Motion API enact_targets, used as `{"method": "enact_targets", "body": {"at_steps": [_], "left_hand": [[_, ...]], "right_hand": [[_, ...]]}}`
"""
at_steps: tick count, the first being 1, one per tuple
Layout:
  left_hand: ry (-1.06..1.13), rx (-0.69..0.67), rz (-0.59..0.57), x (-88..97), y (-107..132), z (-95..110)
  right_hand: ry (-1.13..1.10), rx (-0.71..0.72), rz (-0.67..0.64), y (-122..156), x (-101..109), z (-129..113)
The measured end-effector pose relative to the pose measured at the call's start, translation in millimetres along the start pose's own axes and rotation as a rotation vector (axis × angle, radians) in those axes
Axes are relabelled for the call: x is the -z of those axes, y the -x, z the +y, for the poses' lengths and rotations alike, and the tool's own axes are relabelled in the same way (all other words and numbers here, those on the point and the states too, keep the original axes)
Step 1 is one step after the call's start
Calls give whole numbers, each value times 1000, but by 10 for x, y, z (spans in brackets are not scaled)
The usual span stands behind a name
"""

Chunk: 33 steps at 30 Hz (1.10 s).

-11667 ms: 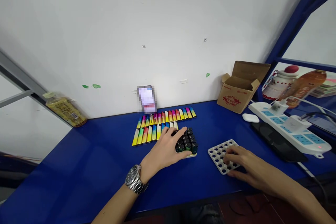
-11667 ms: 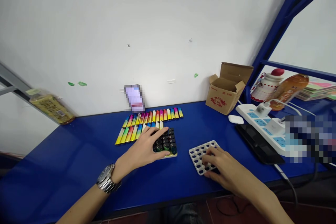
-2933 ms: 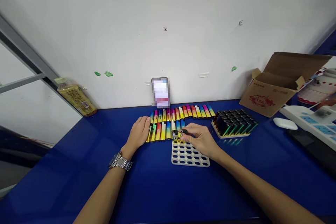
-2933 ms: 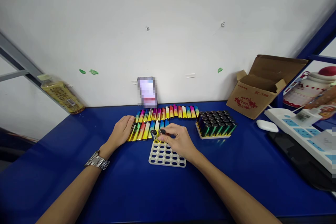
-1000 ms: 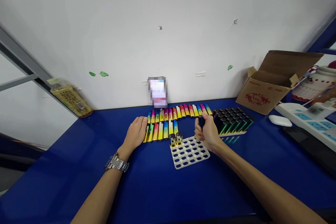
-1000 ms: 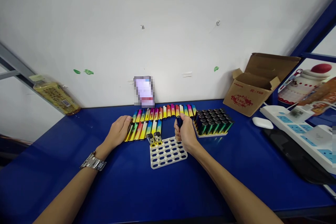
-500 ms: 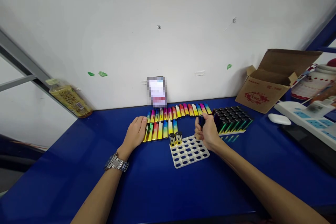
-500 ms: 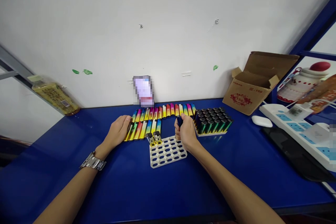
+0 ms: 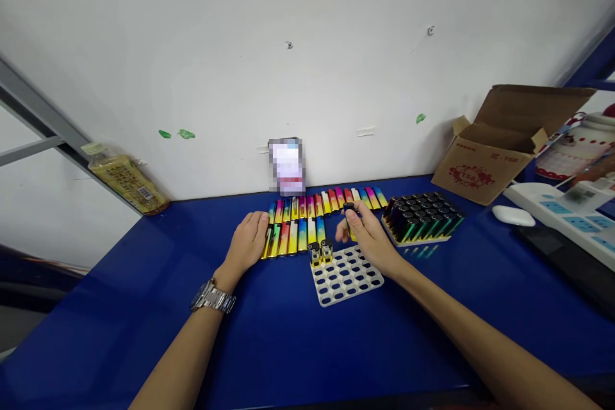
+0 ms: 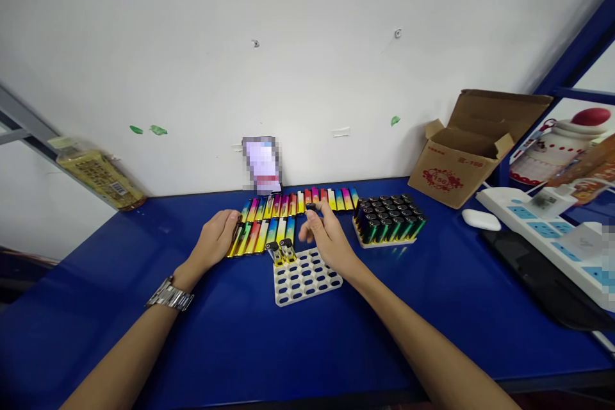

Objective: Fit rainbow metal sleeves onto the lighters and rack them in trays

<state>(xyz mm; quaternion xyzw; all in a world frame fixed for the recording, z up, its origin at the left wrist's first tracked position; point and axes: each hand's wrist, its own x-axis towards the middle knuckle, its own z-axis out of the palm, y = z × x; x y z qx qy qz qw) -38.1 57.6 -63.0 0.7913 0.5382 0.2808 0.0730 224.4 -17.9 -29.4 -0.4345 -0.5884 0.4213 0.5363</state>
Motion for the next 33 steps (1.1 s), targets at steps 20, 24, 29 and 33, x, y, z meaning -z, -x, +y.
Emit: {"method": "enact_targets", "body": {"at_steps": [20, 24, 29, 33], "left_hand": [[11, 5, -8, 3, -8, -3], [9, 6, -8, 3, -6, -4], [-1, 0, -11, 0, -6, -8], [4, -8, -3, -1, -4, -7]], "right_hand": [[223, 208, 66, 31, 70, 188], [224, 278, -34, 33, 98, 153], [270, 303, -115, 50, 134, 140], [257, 295, -73, 90, 91, 148]]}}
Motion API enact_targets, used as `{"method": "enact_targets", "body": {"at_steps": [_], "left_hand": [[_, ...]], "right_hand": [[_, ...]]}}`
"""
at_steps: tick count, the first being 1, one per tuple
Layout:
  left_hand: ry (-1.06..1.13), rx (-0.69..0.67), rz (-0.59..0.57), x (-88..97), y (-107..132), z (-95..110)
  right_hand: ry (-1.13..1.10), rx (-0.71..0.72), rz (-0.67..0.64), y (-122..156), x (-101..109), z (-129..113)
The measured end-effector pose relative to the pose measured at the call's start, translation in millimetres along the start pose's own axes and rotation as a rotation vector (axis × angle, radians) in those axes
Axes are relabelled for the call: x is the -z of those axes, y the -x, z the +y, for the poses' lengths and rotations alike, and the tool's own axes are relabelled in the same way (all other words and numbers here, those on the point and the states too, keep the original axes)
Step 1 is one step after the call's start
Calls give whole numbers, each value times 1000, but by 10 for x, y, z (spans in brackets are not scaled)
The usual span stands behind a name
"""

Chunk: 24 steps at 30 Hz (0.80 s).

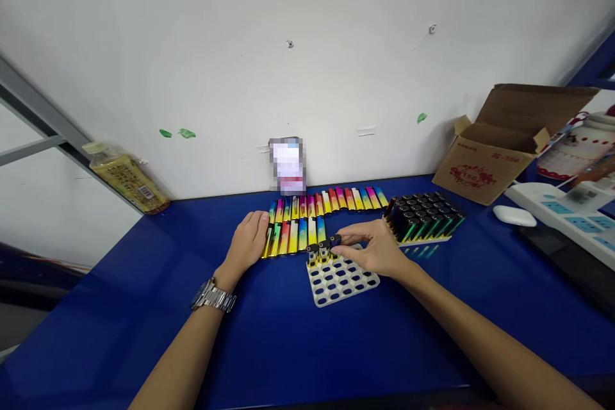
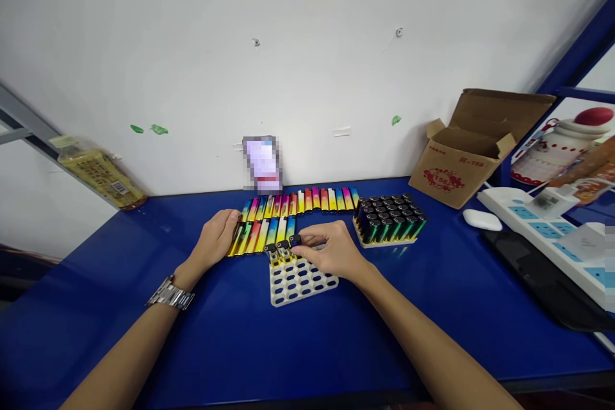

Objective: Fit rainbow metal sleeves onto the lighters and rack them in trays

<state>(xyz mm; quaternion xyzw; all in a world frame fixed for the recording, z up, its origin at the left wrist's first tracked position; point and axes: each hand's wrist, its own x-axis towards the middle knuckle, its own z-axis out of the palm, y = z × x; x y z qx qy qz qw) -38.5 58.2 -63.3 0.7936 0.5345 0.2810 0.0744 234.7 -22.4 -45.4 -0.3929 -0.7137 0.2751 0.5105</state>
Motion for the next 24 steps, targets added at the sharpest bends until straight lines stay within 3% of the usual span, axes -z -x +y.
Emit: {"method": "enact_targets", "body": {"at_steps": [5, 10, 17, 20, 24], "left_hand": [[10, 15, 5, -1, 4, 2], [-1, 7, -2, -6, 0, -10], [-9, 1, -3, -2, 1, -6], [1, 4, -2, 3, 3, 1], [0, 13, -5, 4, 2, 1]], "right_hand": [[47, 27, -64, 22, -78, -26], [69, 0, -96, -33, -21, -35], [565, -109, -258, -131, -19, 52], [560, -125, -236, -135, -7, 59], [629, -171, -111, -131, -7, 9]]}}
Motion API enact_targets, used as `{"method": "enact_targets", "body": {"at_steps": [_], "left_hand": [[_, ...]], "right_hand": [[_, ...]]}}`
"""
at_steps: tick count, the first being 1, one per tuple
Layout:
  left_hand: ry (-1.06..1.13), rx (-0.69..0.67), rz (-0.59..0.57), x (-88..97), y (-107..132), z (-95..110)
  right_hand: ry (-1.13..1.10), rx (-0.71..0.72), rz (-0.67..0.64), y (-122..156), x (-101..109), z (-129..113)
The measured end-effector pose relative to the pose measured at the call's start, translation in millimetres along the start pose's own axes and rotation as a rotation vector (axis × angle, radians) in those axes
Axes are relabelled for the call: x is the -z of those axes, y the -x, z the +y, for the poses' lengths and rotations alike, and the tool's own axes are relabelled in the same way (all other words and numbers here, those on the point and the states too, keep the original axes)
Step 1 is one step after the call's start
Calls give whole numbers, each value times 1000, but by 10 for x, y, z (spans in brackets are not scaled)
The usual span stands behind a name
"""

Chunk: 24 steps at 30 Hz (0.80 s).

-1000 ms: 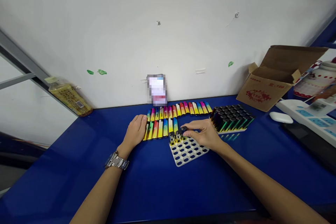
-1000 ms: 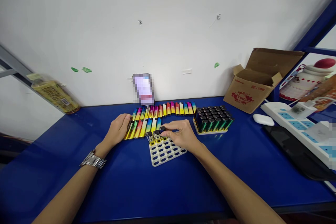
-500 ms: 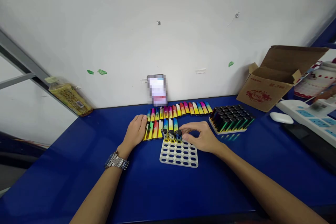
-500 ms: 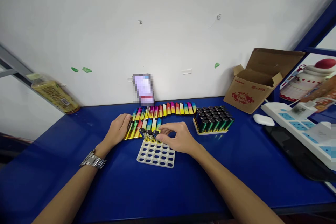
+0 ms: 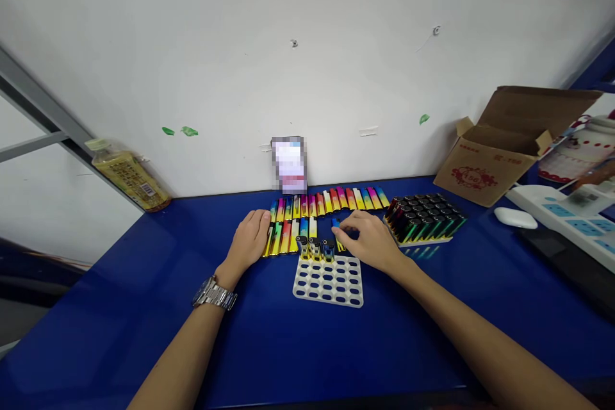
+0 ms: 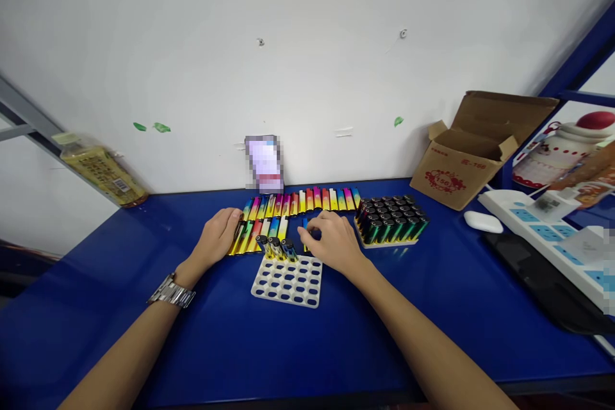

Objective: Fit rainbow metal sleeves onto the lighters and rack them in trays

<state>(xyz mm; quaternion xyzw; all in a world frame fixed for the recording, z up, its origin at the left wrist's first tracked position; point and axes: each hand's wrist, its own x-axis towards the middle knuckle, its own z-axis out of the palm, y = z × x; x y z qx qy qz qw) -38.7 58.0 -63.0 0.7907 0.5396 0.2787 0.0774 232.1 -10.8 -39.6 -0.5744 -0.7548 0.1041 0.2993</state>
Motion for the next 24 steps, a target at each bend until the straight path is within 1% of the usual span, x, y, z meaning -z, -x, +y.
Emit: {"method": "enact_targets", "body": {"at_steps": [2, 3, 5, 8, 10, 12, 14, 17, 19, 21, 24], "left_hand": [[2, 4, 1, -2, -2, -2], [3, 2, 0, -3, -3, -4], [4, -1, 2, -5, -4, -6], [6, 3, 2, -8, -5, -9], [10, 6, 3, -8, -5, -10], [13, 5, 5, -6, -4, -8], [11, 1, 5, -5, -4, -5], [4, -6, 3, -3, -4, -3], [2, -8, 4, -4, -5, -6], [3, -9, 2, -5, -5, -10], [11, -11, 2, -7, -4, -15]], "right_hand": [[122, -70, 21, 4, -4, -33], [176, -104, 6, 4, -10, -46], [216, -159, -68, 3, -21, -51], [135, -214, -172, 0, -21, 4], [47, -194, -168, 2, -9, 64], [-75, -159, -101, 3, 2, 116], [-251, -143, -7, -1, 0, 139], [-606, -148, 134, -20, -28, 112], [-856, -186, 201, -33, -53, 68], [-1072, -250, 225, -40, -71, 25], [-1255, -295, 197, -35, -81, -10]]}}
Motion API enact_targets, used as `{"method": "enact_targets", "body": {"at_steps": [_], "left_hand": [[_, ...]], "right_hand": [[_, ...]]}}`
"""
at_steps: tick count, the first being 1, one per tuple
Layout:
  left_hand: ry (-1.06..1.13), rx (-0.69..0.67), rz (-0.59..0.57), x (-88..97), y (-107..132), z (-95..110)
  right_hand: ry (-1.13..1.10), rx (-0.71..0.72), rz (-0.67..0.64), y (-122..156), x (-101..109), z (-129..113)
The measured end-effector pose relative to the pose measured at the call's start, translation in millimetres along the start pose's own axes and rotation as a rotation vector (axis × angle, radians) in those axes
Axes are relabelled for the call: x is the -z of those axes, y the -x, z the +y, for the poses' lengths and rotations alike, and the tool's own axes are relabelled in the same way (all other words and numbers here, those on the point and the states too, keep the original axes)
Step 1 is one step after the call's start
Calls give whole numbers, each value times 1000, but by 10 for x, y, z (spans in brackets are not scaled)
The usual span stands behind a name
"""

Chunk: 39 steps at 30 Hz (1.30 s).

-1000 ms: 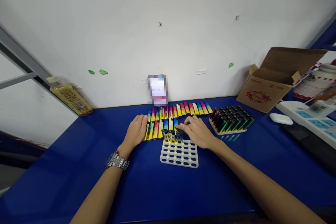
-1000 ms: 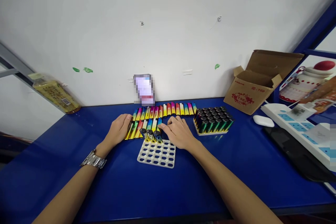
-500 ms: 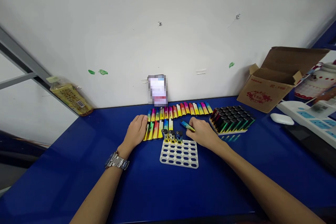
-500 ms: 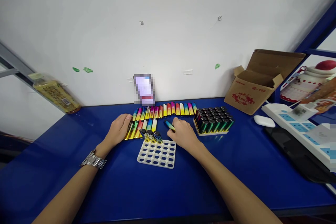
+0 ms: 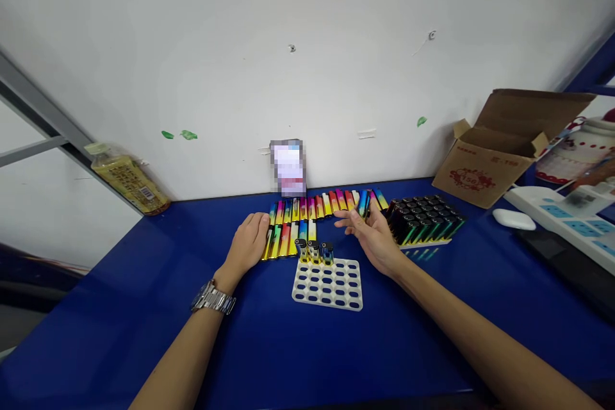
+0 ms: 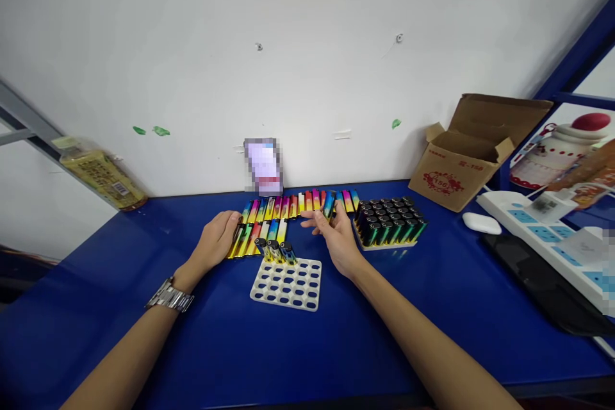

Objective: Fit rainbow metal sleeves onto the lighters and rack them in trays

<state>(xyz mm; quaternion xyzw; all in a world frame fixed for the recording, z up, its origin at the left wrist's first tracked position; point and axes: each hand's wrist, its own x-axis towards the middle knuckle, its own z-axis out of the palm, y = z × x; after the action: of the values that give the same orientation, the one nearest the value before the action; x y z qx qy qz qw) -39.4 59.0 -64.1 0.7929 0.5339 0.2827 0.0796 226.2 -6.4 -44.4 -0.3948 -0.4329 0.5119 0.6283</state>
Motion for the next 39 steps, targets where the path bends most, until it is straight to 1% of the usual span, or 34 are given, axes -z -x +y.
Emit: {"method": "enact_targets", "body": {"at_steps": [4, 8, 10, 13, 15, 17, 22, 27, 35, 37, 39], "left_hand": [[2, 3, 7, -1, 3, -3], [8, -4, 11, -3, 2, -10], [10, -3, 8, -4, -1, -15], [11, 1, 3, -3, -3, -16], [8, 4, 2, 0, -2, -12], [6, 4, 4, 3, -1, -5], [4, -5, -2, 10, 4, 10], [-5, -3, -2, 17, 5, 19], [-16, -18, 5, 20, 9, 29], [-26, -23, 16, 36, 11, 46], [-38, -32, 62, 69, 17, 87]], "right_hand": [[-116, -84, -34, -2, 19, -3], [-143, -226, -9, -22, 31, -31], [-154, -281, 52, -28, 13, -59], [-156, -376, 191, -31, -36, -101], [-144, -421, 260, -30, -65, -119], [-129, -428, 277, -26, -81, -128], [-90, -404, 203, -16, -77, -126], [-73, -427, 253, -19, -83, -109], [-91, -404, 197, -24, -51, -82], [-97, -397, 190, -30, -43, -71], [-98, -392, 189, -36, -37, -61]]}}
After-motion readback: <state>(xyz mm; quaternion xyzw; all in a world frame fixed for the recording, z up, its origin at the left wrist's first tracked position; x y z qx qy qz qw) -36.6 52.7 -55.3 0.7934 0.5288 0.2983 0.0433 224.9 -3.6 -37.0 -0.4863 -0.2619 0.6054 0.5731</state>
